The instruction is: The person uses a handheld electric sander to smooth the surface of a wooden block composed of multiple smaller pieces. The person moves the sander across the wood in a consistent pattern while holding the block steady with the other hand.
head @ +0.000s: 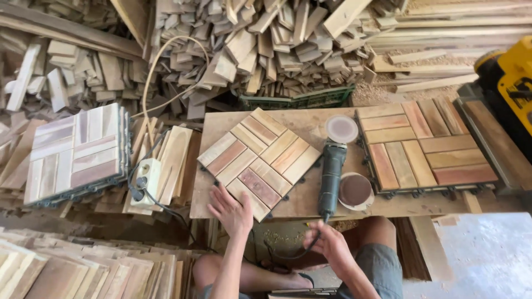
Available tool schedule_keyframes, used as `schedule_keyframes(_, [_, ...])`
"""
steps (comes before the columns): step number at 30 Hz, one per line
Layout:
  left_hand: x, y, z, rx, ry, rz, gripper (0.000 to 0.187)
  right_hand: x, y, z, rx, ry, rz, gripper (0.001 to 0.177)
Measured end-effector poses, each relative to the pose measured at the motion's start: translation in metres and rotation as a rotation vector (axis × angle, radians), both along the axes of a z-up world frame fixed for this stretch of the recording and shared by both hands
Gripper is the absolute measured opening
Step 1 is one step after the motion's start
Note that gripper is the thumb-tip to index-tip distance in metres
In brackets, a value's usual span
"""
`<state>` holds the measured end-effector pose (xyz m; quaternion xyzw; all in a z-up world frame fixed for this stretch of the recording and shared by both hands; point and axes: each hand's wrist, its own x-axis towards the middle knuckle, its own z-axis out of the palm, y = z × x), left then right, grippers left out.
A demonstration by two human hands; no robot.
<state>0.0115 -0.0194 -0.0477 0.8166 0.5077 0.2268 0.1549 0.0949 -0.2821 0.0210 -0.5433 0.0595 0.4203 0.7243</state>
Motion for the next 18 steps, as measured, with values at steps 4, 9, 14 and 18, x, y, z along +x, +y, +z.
schedule_keyframes(4, [-0.013,-0.030,0.013,-0.137,0.087,-0.072,0.098,-0.019,-0.010,0.020,-0.578,-0.395,0.098,0.031])
schedule_keyframes(9, [-0.013,-0.038,-0.001,0.076,0.060,-0.203,0.163,0.000,0.014,0.003,-0.692,-1.062,0.179,0.031])
schedule_keyframes(14, [-0.030,-0.029,0.042,0.068,-0.009,-0.229,0.133,0.072,0.104,-0.023,-0.698,-1.469,0.187,0.049])
schedule_keyframes(18, [-0.054,-0.004,0.050,0.037,-0.010,-0.305,0.124,0.101,0.138,-0.046,-0.830,-1.702,0.050,0.079])
